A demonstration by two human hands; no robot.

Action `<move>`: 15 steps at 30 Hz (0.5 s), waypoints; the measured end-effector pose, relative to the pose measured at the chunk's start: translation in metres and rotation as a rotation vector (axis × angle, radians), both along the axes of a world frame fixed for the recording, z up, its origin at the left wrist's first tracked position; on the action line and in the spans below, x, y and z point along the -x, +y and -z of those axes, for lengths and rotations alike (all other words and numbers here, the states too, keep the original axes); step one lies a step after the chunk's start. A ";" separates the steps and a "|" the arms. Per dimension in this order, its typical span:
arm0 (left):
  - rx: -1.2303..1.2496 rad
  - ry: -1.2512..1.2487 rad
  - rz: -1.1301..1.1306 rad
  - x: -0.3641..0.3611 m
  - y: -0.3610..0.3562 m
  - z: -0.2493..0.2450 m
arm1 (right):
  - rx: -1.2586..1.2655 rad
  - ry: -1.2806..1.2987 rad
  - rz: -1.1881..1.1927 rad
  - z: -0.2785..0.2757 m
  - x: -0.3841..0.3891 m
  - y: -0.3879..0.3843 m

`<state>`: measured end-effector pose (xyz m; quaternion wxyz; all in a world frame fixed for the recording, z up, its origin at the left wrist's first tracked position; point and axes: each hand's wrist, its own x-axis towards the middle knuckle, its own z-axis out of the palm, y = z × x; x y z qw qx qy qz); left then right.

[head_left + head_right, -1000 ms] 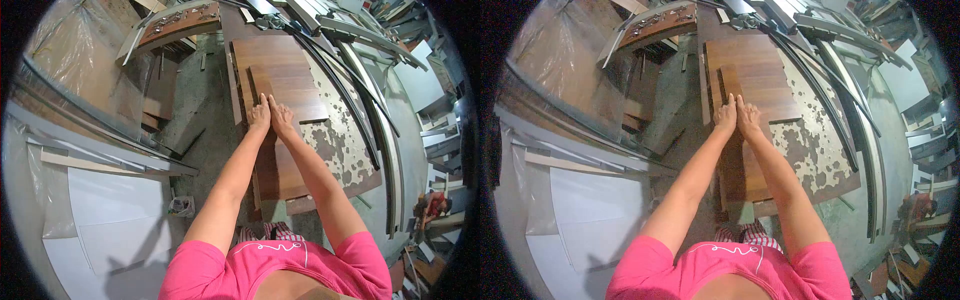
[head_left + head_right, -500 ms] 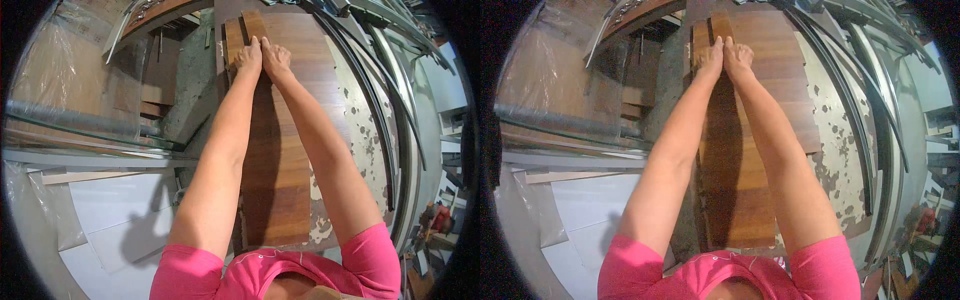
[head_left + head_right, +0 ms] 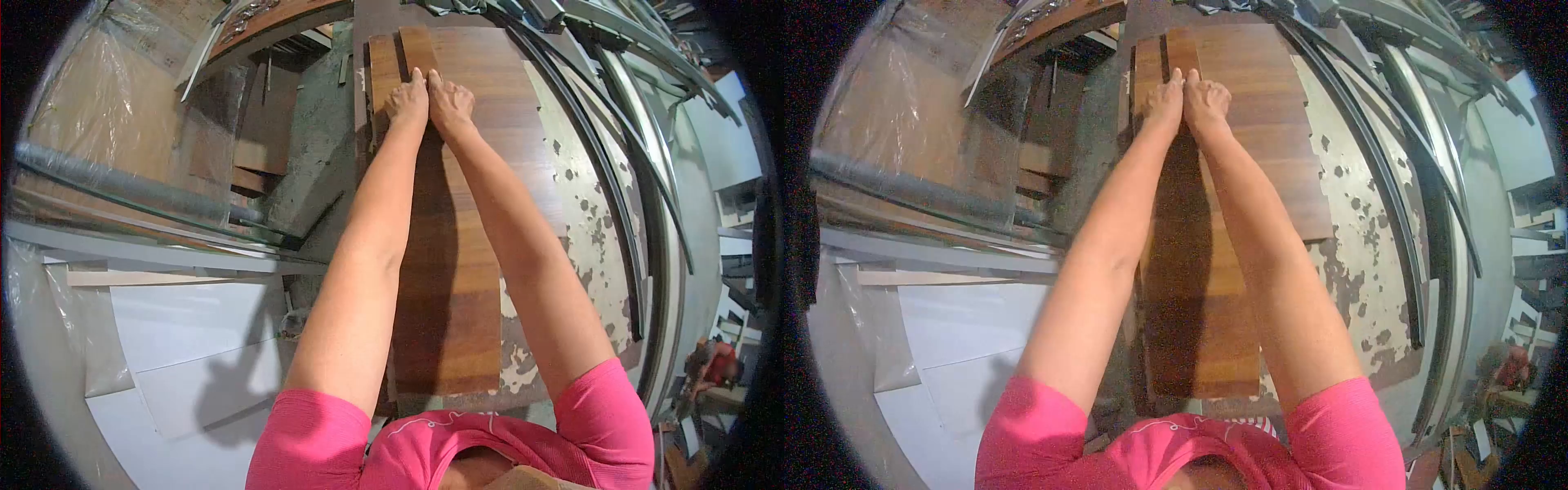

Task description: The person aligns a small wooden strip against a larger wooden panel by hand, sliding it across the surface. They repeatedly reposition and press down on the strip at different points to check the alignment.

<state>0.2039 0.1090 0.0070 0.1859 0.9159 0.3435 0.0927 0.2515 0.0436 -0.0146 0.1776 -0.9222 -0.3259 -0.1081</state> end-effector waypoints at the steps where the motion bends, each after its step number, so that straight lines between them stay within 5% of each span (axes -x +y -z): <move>1: -0.003 -0.017 0.003 0.010 -0.008 0.006 | -0.009 0.007 -0.005 -0.002 0.012 -0.011; 15: 0.003 0.047 0.154 0.271 -0.191 -0.006 | 0.137 -0.017 0.046 -0.014 0.279 -0.206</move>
